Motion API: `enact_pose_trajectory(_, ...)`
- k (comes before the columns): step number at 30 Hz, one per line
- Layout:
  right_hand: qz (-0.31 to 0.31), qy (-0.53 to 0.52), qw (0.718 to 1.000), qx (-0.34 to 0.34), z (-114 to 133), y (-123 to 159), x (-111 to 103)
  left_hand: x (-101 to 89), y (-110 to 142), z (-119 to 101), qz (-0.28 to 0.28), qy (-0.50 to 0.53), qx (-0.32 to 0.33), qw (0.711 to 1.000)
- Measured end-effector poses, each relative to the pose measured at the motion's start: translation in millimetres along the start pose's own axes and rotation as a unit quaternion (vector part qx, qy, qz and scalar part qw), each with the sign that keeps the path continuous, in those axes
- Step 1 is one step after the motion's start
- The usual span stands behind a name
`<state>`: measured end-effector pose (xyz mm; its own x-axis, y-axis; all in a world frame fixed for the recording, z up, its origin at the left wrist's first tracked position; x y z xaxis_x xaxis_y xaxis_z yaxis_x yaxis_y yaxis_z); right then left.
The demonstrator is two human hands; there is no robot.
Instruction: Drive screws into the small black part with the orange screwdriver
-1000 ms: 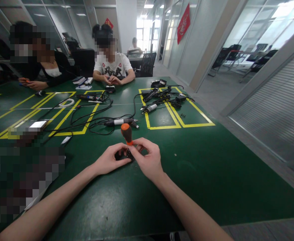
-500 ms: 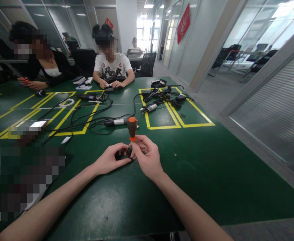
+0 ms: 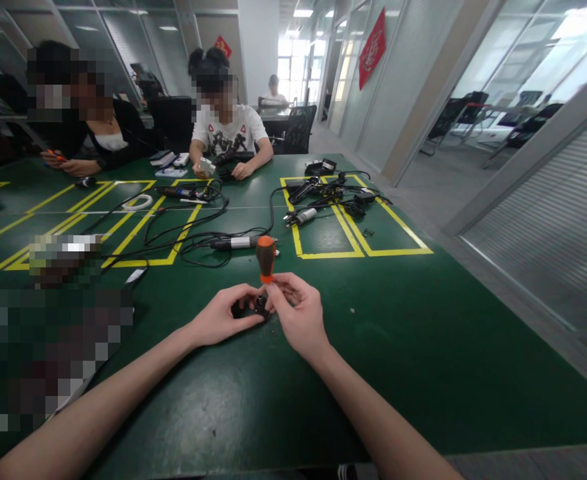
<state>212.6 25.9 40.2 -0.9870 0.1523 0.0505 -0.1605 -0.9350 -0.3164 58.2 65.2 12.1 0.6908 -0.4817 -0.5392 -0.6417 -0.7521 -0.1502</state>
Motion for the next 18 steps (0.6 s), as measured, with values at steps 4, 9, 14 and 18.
enact_pose_trajectory(4, -0.012, 0.018, 1.0, -0.002, 2.2, 1.4, -2.4, 0.2, -0.1, -0.6, -0.005, 0.004, 0.004, 1.0)
enact_pose_trajectory(9, -0.007, 0.038, 0.999, -0.003, 2.0, 1.7, -2.0, 1.4, -0.3, 0.1, -0.003, 0.005, 0.003, 1.0)
enact_pose_trajectory(14, -0.006, 0.036, 0.999, -0.038, 6.0, 0.4, -1.5, 1.8, -1.1, 1.0, -0.002, 0.001, 0.004, 1.0)
enact_pose_trajectory(18, 0.006, 0.042, 0.998, -0.044, 7.1, 0.7, -0.5, 1.1, -0.6, 0.3, -0.002, -0.001, 0.0, 1.0)
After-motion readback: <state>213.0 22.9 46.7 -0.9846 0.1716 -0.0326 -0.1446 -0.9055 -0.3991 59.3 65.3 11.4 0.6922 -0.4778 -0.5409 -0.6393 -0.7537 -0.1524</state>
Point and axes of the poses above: each hand's wrist, its own y-axis away from the middle knuckle, its own x-axis out of the palm, z = x × y, the point moved 6 cm from there along -y, towards the middle knuckle, and after that the axes turned 5 degrees about y, right-handed, at the moved point
